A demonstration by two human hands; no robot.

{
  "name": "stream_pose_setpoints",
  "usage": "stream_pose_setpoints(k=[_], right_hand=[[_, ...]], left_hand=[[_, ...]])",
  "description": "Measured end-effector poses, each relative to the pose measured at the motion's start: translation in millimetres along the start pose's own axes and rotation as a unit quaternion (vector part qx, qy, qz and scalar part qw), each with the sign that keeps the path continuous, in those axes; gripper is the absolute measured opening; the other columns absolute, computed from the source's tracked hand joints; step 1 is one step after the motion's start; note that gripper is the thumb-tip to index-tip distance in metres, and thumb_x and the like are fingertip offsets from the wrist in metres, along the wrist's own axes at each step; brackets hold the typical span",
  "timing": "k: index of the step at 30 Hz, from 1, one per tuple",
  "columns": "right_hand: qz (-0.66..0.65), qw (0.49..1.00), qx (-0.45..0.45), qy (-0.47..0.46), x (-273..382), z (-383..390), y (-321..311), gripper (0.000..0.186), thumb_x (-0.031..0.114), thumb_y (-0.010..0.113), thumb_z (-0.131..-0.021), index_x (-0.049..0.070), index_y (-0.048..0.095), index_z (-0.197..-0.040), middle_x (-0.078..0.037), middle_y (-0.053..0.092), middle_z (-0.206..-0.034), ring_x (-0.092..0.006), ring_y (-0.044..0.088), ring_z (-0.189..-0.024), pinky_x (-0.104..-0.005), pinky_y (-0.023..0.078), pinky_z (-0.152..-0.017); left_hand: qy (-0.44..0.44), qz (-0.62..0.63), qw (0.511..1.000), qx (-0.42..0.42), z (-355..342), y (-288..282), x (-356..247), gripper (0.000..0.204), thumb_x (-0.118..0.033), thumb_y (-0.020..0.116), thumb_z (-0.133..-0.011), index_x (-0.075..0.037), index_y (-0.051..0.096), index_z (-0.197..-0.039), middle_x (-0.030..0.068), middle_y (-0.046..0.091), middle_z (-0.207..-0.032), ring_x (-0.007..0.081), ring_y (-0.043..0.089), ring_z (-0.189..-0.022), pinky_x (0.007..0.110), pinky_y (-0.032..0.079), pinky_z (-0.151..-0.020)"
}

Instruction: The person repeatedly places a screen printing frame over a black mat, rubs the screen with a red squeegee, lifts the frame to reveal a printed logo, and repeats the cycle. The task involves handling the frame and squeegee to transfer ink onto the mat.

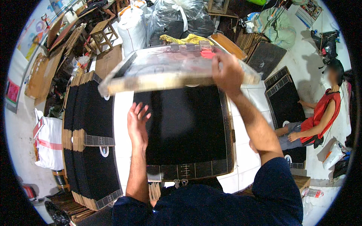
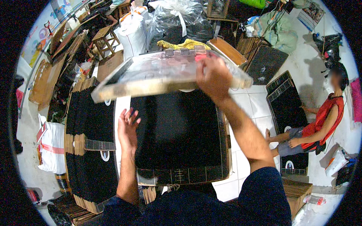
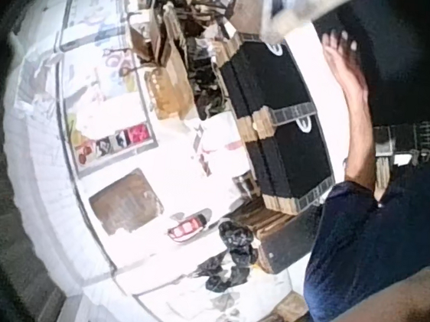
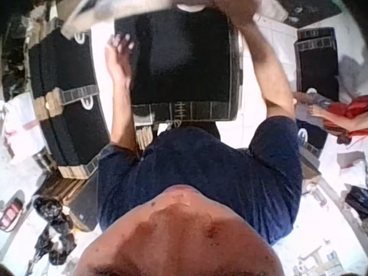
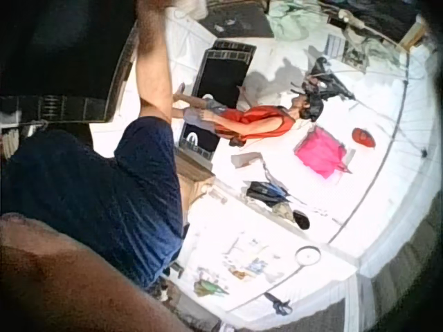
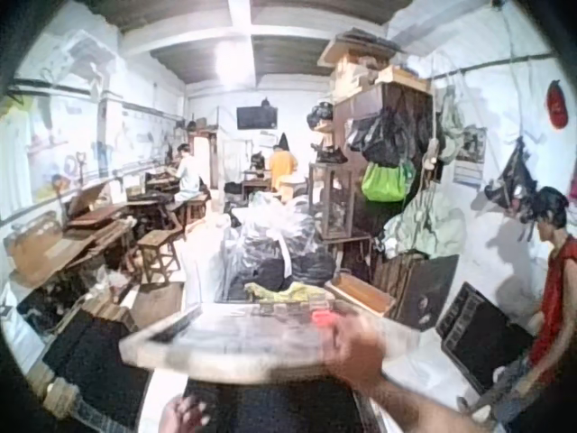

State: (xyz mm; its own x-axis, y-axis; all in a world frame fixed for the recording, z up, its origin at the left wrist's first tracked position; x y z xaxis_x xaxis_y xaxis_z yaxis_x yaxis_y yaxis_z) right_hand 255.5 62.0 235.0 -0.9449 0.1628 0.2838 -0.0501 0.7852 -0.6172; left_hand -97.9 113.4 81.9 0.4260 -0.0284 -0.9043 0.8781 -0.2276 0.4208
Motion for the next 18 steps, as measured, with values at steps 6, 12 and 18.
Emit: stream_pose_setpoints(k=[6,12,18], right_hand=[[-0.092,0.958,0.248,0.107,-37.6,158.9,57.2,0.043,0.022,0.074,-0.082,0.008,0.063,-0.121,-0.016,0.058,-0.119,-0.0358,0.053,-0.117,-0.0477,0.043,-0.103],[0.011,0.977,0.204,0.060,-149.9,116.3,184.7,0.062,0.019,0.078,-0.074,0.005,0.058,-0.131,-0.016,0.058,-0.125,-0.0370,0.054,-0.122,-0.0496,0.043,-0.105],[0.092,0.980,0.127,-0.124,-205.2,16.8,293.0,0.072,0.012,0.076,-0.075,0.002,0.050,-0.141,-0.015,0.059,-0.127,-0.0355,0.056,-0.121,-0.0483,0.047,-0.102]], left_hand=[[-0.267,0.014,0.934,-0.237,21.4,-20.1,80.1,0.066,-0.064,0.042,-0.105,-0.006,0.051,-0.136,0.0122,0.063,-0.120,0.0255,0.065,-0.100,0.042,0.057,-0.072],[-0.416,-0.199,0.876,-0.143,48.9,-78.1,146.3,0.070,-0.061,0.038,-0.107,0.005,0.056,-0.124,0.0182,0.074,-0.097,0.0273,0.072,-0.075,0.041,0.058,-0.065],[0.091,-0.711,0.696,0.049,49.6,-22.5,125.5,0.062,-0.053,0.083,-0.080,-0.004,0.067,-0.114,0.0167,0.067,-0.122,0.0347,0.060,-0.120,0.047,0.046,-0.098]])
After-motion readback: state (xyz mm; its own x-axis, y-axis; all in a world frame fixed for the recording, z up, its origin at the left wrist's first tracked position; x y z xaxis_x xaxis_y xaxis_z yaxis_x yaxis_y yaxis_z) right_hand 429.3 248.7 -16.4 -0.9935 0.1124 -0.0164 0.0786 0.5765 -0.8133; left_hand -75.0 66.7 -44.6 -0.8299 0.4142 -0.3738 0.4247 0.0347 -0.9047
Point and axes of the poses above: each hand's wrist, its own z-axis away from the middle knuckle, its own y-axis out of the palm, x = y × z, the point moved 5 cm from there along -z, towards the middle knuckle
